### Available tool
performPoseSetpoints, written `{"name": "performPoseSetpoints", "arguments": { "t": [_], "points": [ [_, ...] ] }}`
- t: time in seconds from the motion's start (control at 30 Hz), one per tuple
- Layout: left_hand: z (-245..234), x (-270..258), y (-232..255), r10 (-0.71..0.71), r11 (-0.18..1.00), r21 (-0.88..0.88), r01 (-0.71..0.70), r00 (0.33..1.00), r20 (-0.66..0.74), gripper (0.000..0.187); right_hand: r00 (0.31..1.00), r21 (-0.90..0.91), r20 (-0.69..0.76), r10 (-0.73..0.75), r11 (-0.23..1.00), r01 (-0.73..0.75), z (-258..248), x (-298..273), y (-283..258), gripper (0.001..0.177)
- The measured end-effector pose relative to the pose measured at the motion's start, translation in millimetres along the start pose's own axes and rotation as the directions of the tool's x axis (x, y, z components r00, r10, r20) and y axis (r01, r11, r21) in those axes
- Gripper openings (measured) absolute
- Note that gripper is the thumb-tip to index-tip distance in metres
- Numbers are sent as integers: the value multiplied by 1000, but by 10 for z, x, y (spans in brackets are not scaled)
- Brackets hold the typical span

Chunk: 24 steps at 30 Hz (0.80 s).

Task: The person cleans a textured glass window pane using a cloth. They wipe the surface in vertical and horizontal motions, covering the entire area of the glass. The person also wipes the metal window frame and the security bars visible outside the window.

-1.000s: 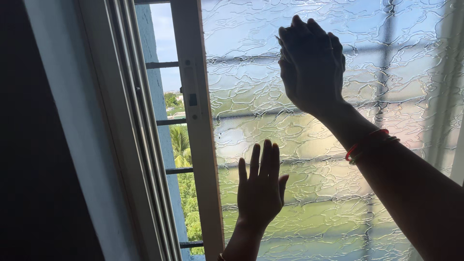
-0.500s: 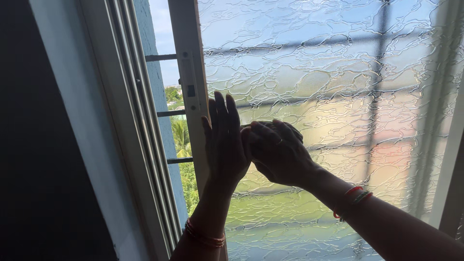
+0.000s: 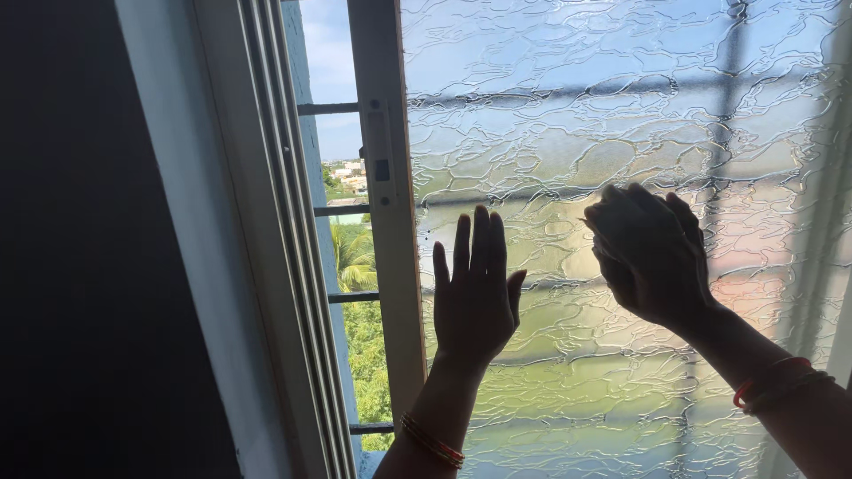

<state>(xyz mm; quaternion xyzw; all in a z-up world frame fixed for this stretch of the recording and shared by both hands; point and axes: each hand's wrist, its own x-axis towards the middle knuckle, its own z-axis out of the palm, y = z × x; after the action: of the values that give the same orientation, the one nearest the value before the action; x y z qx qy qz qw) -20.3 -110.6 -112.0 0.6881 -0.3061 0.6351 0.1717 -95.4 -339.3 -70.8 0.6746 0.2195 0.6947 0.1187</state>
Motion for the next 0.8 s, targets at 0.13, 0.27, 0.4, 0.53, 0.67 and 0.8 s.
{"name": "performPoseSetpoints", "arguments": {
  "t": [0.13, 0.27, 0.4, 0.53, 0.67, 0.8],
  "points": [
    [51, -407, 22, -18, 999, -33, 20, 998, 66, 73, 990, -45, -134, 47, 998, -53, 228, 653, -111, 45],
    [135, -752, 22, -11, 1000, -28, 14, 997, 75, 71, 976, -23, -217, 20, 999, -26, 523, 1269, -398, 45],
    [247, -1112, -7, -2, 998, -63, 14, 984, 180, 72, 979, -21, -202, -23, 1000, 19, 747, 1694, -790, 49],
    [315, -1670, -34, -8, 960, -263, 93, 951, 308, 77, 991, 42, -130, -16, 999, 22, 856, 1668, -1240, 56],
    [209, -2200, -227, -85, 988, -95, 118, 951, 297, 89, 994, 155, -108, 26, 988, -9, 786, 1312, -1528, 60],
    [48, -2049, -608, -244, 960, -118, 252, 966, 80, 92, 997, 166, -81, 16, 986, -2, 774, 886, -1732, 58]
  ]
}}
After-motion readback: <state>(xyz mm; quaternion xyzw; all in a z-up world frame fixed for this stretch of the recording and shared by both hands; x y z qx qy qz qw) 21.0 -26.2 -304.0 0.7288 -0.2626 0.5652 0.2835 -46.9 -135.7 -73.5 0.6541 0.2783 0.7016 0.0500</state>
